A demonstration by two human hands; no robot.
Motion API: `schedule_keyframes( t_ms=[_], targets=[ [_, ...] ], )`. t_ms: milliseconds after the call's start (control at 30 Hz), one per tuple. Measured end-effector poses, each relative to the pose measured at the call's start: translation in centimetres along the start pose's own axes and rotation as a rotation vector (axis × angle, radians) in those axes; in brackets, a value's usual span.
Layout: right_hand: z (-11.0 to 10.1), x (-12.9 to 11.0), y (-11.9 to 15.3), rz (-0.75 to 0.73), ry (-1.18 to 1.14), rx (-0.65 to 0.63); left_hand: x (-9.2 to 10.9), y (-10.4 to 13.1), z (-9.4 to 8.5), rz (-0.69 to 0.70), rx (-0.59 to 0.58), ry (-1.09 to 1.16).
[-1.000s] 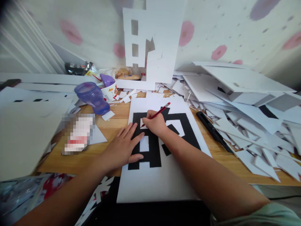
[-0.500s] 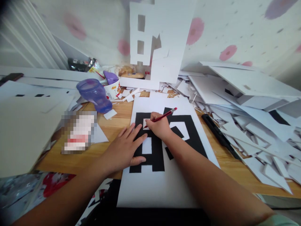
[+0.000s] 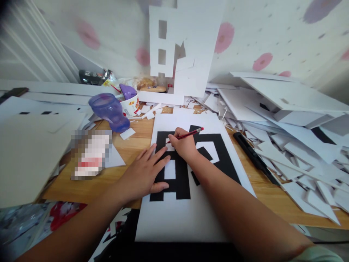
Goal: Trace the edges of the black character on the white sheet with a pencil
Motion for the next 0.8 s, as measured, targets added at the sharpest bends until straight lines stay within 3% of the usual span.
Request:
schedule_keyframes(
  t_ms=[367, 800],
  targets=[
    [1.0, -0.4, -2.2, -0.071, 0.009, -0.136, -0.3, 0.0, 0.2, -0.014, -0.02, -0.014],
    [0.5, -0.3, -2.3, -0.057, 0.024, -0.034, -0.4, 0.2, 0.7, -0.014, -0.055, -0.041]
  ],
)
Point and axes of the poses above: each hand's wrist, its own y-axis away from the middle knuckle, its own z-axis out of the palm, x = y × z, the point moved 8 cm from there along -y, towards the middle knuckle, and after that the axes turned 8 degrees about x, right-handed, at the moved point
